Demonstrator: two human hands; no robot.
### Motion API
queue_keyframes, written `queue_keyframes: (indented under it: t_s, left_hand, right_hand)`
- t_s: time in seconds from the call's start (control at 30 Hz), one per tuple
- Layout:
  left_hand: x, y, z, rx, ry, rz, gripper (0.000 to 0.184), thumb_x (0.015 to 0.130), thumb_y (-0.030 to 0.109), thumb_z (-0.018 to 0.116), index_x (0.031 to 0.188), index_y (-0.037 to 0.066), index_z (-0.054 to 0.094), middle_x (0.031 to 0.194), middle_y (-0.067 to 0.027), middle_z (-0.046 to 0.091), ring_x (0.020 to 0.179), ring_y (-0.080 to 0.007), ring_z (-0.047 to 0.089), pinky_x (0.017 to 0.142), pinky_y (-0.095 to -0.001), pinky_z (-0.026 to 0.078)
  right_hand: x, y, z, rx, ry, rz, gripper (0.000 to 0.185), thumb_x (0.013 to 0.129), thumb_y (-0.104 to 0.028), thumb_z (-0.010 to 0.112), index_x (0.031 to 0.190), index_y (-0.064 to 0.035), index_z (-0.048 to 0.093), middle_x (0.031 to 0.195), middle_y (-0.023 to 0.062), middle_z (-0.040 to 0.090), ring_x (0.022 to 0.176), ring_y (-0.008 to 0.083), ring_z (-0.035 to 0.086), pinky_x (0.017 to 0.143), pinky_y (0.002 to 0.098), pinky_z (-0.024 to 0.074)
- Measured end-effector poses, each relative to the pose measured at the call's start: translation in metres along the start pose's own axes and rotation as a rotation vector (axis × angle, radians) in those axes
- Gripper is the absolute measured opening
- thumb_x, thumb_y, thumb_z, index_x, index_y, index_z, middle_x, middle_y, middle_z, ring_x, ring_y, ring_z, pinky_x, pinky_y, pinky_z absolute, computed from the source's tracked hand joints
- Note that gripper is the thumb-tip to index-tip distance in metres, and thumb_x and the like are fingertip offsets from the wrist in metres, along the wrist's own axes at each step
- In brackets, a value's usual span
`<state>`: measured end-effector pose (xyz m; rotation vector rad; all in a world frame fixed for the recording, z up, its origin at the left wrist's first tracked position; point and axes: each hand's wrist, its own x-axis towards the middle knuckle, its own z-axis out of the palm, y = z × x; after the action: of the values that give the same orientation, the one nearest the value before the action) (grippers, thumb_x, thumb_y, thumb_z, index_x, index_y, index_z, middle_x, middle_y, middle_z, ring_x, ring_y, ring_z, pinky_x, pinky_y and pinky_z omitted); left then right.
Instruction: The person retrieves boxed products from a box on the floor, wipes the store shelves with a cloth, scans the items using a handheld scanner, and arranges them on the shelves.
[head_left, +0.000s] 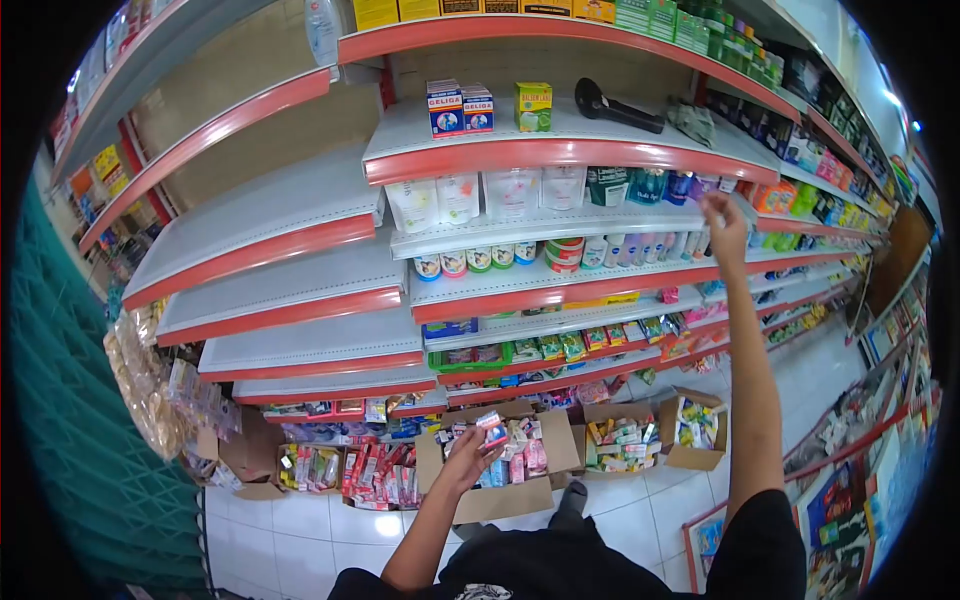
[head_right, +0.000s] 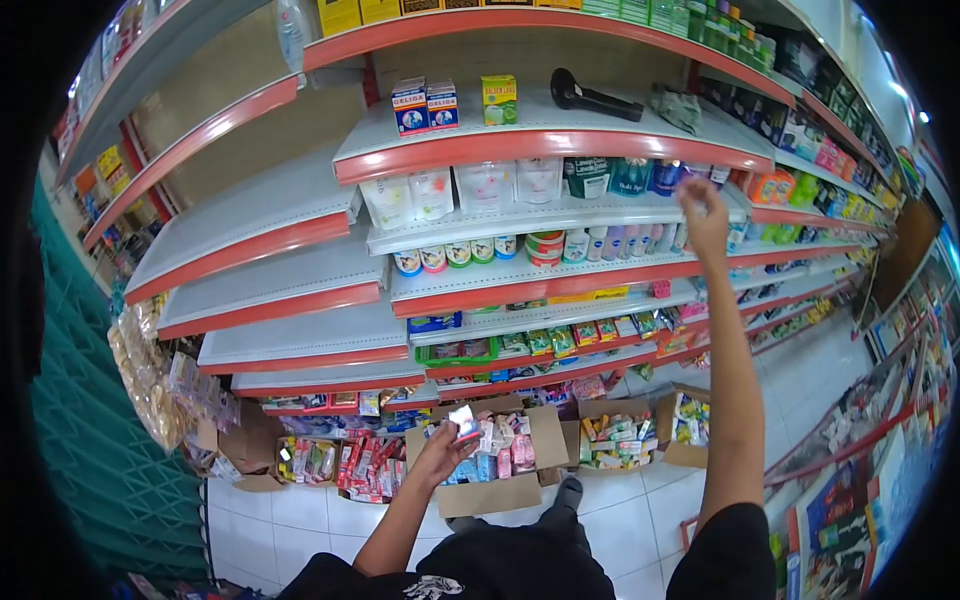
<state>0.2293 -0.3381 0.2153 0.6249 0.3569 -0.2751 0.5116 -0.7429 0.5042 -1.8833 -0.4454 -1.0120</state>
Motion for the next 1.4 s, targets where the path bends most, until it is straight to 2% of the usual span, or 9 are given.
queue_keyframes:
  t_s: [0.17, 0.4, 0.47, 0.67, 0.8, 1.0, 1.03, 1.27, 1.4]
  left_hand:
    - [0.022, -0.015, 0.063, 0.017, -0.035, 0.16, 0.032, 0.093, 0.032, 0.047, 0.116, 0.009, 0.049, 0.11, -0.0079, 0.06, 0.102, -0.0221, 0.058, 0.087, -0.0363, 0.049]
    - [0.036, -0.04, 0.126, -0.01, -0.042, 0.307, 0.036, 0.092, 0.035, 0.046, 0.118, 0.01, 0.048, 0.107, -0.0057, 0.06, 0.095, -0.0198, 0.06, 0.087, -0.0376, 0.049]
    - [0.042, -0.042, 0.143, -0.032, 0.019, 0.384, 0.037, 0.093, 0.036, 0.046, 0.118, 0.009, 0.048, 0.106, -0.0063, 0.061, 0.095, -0.0199, 0.06, 0.087, -0.0368, 0.049]
    - [0.052, -0.012, 0.19, -0.02, -0.023, 0.514, 0.039, 0.094, 0.021, 0.045, 0.131, 0.015, 0.033, 0.12, -0.0102, 0.05, 0.102, -0.0243, 0.058, 0.085, -0.0381, 0.052]
    - [0.047, 0.014, 0.212, -0.034, -0.096, 0.545, 0.041, 0.091, 0.023, 0.051, 0.125, 0.009, 0.034, 0.113, -0.0092, 0.055, 0.1, -0.0244, 0.059, 0.085, -0.0385, 0.052]
    - [0.036, 0.03, 0.242, 0.114, -0.133, 0.634, 0.035, 0.091, 0.014, 0.051, 0.123, 0.005, 0.042, 0.112, -0.01, 0.055, 0.1, -0.0227, 0.059, 0.083, -0.0424, 0.053]
    - [0.04, 0.028, 0.243, 0.145, -0.123, 0.676, 0.049, 0.083, 0.005, 0.062, 0.128, 0.006, 0.042, 0.105, -0.0067, 0.056, 0.09, -0.0149, 0.058, 0.073, -0.0282, 0.054]
    - [0.019, 0.047, 0.222, 0.627, 0.009, 0.916, 0.061, 0.069, -0.005, 0.065, 0.121, 0.006, 0.035, 0.098, -0.0069, 0.053, 0.085, -0.0115, 0.054, 0.072, -0.0222, 0.047]
    - [0.004, 0.049, 0.22, 0.675, 0.03, 0.896, 0.062, 0.07, -0.002, 0.068, 0.12, 0.007, 0.032, 0.099, -0.0083, 0.053, 0.084, -0.0107, 0.053, 0.073, -0.0239, 0.048]
  right_hand:
    - [0.146, 0.044, -0.003, -0.191, 0.21, -0.314, 0.024, 0.076, -0.011, 0.063, 0.098, -0.0027, 0.06, 0.089, 0.0093, 0.063, 0.088, 0.0196, 0.06, 0.081, 0.029, 0.0451]
    - [0.246, 0.13, 0.009, -0.622, -0.001, -0.525, 0.04, 0.069, -0.026, 0.065, 0.102, -0.004, 0.061, 0.095, 0.0163, 0.064, 0.095, 0.0337, 0.059, 0.085, 0.0378, 0.0439]
    - [0.26, 0.18, 0.015, -0.513, -0.469, -0.153, 0.036, 0.077, -0.029, 0.057, 0.101, -0.0028, 0.06, 0.085, 0.0196, 0.063, 0.088, 0.0326, 0.061, 0.083, 0.0368, 0.0449]
    - [0.264, 0.18, -0.007, -0.75, -0.164, -0.114, 0.056, 0.073, -0.045, 0.061, 0.109, -0.0023, 0.057, 0.103, 0.0254, 0.059, 0.1, 0.0344, 0.057, 0.083, 0.0374, 0.0445]
    - [0.198, 0.148, -0.054, 0.213, 0.275, 0.165, 0.043, 0.082, -0.026, 0.058, 0.116, 0.0009, 0.05, 0.114, 0.0178, 0.055, 0.1, 0.0284, 0.056, 0.084, 0.035, 0.0443]
    - [-0.066, -0.017, 0.007, 0.207, -0.038, -0.32, 0.053, 0.079, -0.02, 0.055, 0.126, 0.002, 0.045, 0.124, 0.0169, 0.05, 0.113, 0.0288, 0.049, 0.095, 0.0395, 0.0385]
    - [-0.096, -0.047, 0.035, 0.261, -0.156, -0.293, 0.054, 0.075, -0.018, 0.059, 0.124, 0.0007, 0.047, 0.121, 0.0156, 0.052, 0.112, 0.0297, 0.049, 0.097, 0.0399, 0.0355]
    - [-0.129, -0.127, 0.105, 0.653, -0.893, 0.155, 0.04, 0.072, -0.014, 0.069, 0.107, -0.0018, 0.054, 0.093, 0.0096, 0.061, 0.084, 0.0138, 0.056, 0.075, 0.0284, 0.0449]
    - [-0.14, -0.145, 0.125, 0.735, -0.622, 0.421, 0.025, 0.082, -0.014, 0.064, 0.099, 0.0033, 0.056, 0.082, 0.0071, 0.063, 0.077, 0.0095, 0.056, 0.072, 0.0249, 0.0443]
